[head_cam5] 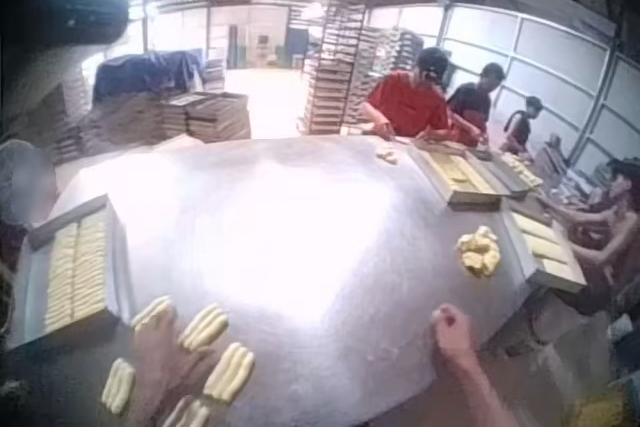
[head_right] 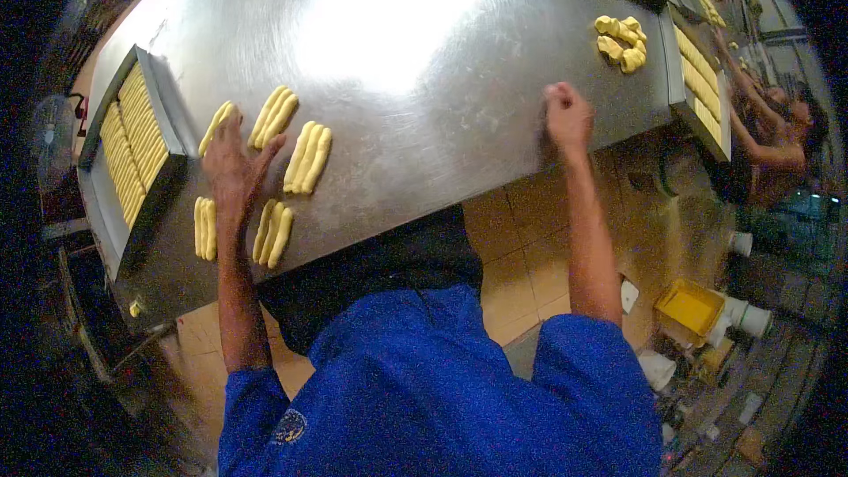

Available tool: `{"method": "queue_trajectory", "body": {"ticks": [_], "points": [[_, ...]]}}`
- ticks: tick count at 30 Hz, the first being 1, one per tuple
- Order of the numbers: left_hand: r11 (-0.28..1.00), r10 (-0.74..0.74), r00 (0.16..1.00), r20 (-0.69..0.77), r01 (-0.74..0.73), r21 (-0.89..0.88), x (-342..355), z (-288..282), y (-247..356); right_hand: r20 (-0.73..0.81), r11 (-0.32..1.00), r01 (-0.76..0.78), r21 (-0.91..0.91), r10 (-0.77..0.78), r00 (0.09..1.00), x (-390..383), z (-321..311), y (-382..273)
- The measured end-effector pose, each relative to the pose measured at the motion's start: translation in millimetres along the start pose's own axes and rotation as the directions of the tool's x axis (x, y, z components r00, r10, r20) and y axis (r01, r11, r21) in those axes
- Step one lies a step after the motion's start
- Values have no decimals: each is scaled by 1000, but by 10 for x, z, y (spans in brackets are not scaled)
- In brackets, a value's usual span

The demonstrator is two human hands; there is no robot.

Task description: The person shapes portions of dough into elongated sticks by hand on a metal table and arranges the dough sticks into a baking tray.

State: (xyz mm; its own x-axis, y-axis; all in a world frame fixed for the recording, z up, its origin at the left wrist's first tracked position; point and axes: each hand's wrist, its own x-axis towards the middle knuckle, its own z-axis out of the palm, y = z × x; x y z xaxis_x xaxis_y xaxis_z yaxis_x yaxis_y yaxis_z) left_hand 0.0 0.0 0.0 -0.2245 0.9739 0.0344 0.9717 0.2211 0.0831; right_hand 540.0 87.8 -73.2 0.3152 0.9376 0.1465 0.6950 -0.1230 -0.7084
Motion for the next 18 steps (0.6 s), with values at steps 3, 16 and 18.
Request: {"method": "queue_trajectory", "body": {"ticks": [3,16,18], "points": [[940,56,973,-223,-127,-316,-282,-128,259,-136,974,-223,29,225,965,662,-652,457],[684,119,986,-120,-169,-710,-604,-456,574,-459,985,-65,-161,-16,888,940,77,66],[607,206,979,-13,-138,-783,-608,-469,798,-431,994,-6,-106,-41,902,442,194,-119]]}}
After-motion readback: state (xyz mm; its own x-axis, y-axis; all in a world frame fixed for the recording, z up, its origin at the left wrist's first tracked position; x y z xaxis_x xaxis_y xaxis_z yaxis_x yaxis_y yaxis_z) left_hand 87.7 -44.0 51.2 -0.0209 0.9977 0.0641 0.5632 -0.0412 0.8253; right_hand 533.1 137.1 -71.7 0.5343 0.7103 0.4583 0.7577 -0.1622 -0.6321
